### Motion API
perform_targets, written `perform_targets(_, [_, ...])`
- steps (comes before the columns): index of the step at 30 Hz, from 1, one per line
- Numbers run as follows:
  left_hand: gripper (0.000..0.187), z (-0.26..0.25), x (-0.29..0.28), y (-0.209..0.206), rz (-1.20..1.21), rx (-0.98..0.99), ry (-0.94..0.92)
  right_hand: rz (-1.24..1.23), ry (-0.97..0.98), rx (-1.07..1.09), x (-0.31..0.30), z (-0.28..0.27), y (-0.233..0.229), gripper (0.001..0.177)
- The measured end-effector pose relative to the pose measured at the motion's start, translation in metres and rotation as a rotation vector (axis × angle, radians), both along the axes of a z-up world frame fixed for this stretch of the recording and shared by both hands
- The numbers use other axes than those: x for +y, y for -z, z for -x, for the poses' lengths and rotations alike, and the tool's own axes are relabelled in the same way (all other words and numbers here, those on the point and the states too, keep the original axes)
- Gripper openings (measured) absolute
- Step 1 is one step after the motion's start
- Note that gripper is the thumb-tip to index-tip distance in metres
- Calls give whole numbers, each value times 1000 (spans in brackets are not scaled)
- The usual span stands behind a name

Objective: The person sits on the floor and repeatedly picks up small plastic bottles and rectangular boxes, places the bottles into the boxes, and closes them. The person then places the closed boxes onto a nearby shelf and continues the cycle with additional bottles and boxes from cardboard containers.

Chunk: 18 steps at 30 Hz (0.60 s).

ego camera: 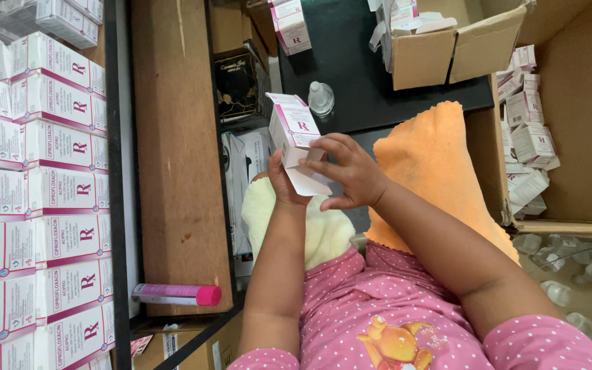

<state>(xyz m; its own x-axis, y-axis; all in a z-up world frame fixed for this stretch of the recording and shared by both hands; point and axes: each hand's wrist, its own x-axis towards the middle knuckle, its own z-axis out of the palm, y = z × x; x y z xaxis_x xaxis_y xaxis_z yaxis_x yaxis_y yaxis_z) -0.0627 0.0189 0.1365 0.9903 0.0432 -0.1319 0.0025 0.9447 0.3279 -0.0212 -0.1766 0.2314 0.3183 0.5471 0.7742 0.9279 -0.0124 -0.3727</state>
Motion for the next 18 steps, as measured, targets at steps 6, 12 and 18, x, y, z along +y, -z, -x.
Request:
perform_targets(6, [77,2,-4,-1,-58,-17,50,-4,151,19,4,-1,12,51])
perform_targets(12, [90,2,-12,-22,-56,-44,112,-180,86,125,4,-6,26,39])
perform_targets(18, [101,1,-18,-39,-78,-60,70,-173,216,-55,-1,-4,17,36])
